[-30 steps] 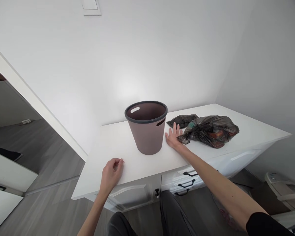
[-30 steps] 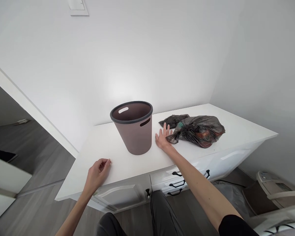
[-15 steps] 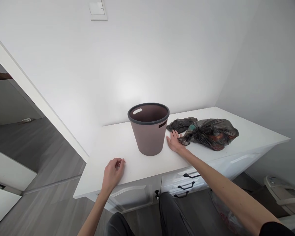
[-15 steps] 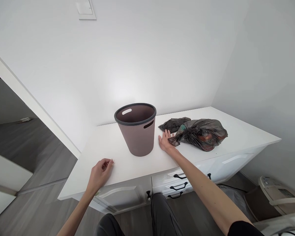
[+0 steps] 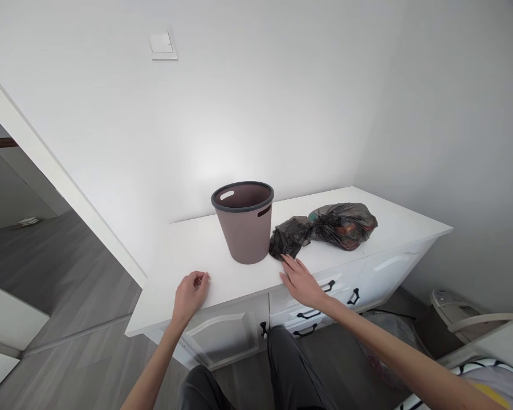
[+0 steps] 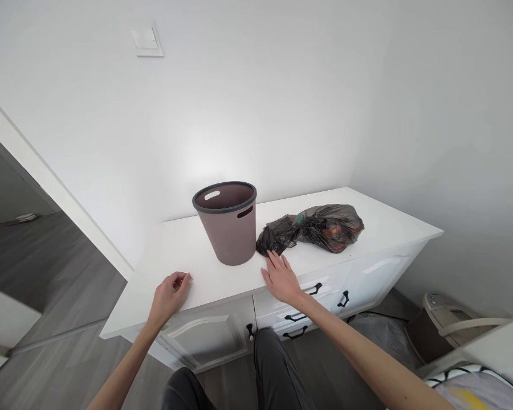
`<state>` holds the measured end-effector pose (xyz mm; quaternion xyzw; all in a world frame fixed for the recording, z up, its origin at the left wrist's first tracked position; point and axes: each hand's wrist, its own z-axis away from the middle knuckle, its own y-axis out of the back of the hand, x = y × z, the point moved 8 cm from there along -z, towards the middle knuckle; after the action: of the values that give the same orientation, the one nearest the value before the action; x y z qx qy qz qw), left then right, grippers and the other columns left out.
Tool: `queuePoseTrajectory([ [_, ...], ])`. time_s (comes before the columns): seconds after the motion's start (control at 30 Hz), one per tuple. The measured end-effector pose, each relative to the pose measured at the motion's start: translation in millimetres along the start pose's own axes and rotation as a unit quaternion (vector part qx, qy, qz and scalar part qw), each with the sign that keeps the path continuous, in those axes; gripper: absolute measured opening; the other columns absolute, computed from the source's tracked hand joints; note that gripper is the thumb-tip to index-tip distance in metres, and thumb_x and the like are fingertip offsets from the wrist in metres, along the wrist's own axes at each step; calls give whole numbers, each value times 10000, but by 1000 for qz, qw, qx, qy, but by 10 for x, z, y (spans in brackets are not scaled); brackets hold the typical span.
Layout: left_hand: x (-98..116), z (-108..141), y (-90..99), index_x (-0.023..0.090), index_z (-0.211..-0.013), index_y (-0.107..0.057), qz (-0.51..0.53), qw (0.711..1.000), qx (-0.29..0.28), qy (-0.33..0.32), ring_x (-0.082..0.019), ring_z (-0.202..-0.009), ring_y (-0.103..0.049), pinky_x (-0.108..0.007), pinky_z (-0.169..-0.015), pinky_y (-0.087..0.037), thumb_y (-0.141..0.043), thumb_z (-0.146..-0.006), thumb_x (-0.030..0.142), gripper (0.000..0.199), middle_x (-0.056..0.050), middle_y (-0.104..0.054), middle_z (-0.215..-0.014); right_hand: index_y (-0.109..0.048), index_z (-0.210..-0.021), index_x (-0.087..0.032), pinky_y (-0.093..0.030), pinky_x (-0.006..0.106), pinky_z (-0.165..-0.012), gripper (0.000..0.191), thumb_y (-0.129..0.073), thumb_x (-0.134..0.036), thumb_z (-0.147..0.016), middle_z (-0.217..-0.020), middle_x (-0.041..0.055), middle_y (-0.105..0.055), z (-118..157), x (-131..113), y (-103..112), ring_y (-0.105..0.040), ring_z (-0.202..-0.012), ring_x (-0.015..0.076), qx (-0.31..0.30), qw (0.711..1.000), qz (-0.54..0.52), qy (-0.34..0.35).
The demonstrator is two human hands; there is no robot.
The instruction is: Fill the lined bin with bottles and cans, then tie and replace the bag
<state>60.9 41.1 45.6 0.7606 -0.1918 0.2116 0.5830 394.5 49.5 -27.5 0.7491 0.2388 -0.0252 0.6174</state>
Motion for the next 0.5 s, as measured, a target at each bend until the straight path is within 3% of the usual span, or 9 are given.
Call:
queuePoseTrajectory([
  [0.1,97,59,19,231,-864,-654,14,1000,-20,7,-247,-817,-657,-368,-770,-489,-455,-920,578,403,-52,-732,-867,-541,-1457,-53,-310,450,-1250,638,-203,-438,-1077,-1606,159,-417,293,-166,192,-347,-1521,261,-7,998,-59,29],
  [0.2,339,181,2,234,-889,-645,59,997,-40,-17,-240,-823,-651,-381,-791,-505,-438,-923,592,415,-60,-737,-919,-594,-1430,-135,-433,444,-1181,573,-285,-455,-1068,-1540,122,-518,546,-303,516,-462,-1450,261,11,990,-137,39],
  [0.27,592,290,-7,234,-936,-635,86,994,-39,-59,-253,-911,-658,-386,-803,-520,-439,-930,588,405,-80,-730,-990,-641,-1390,-217,-538,440,-1068,524,-336,-478,-1053,-1492,90,-572,665,-383,798,-552,-1369,272,20,981,-192,29],
  [0.37,1030,455,-2,238,-1102,-609,123,984,-35,-126,-273,-1118,-628,-396,-886,-522,-470,-953,543,368,-111,-688,-1188,-687,-1335,-306,-636,362,-759,471,-386,-508,-1034,-1404,66,-642,761,-536,1296,-652,-1221,275,29,962,-272,30],
  [0.4,1178,501,8,243,-1174,-587,137,979,-40,-145,-273,-1180,-605,-401,-933,-510,-481,-962,526,369,-116,-659,-1270,-695,-1326,-317,-632,348,-729,461,-399,-511,-1032,-1362,64,-668,775,-592,1470,-675,-1169,268,32,953,-298,37],
  [0.5,1599,602,76,260,-1347,-496,176,964,-78,-184,-263,-1273,-553,-406,-1044,-450,-490,-983,491,431,-115,-583,-1418,-749,-1232,-321,-613,362,-843,407,-472,-521,-1012,-1213,49,-731,780,-682,1927,-689,-1099,252,49,917,-394,40],
])
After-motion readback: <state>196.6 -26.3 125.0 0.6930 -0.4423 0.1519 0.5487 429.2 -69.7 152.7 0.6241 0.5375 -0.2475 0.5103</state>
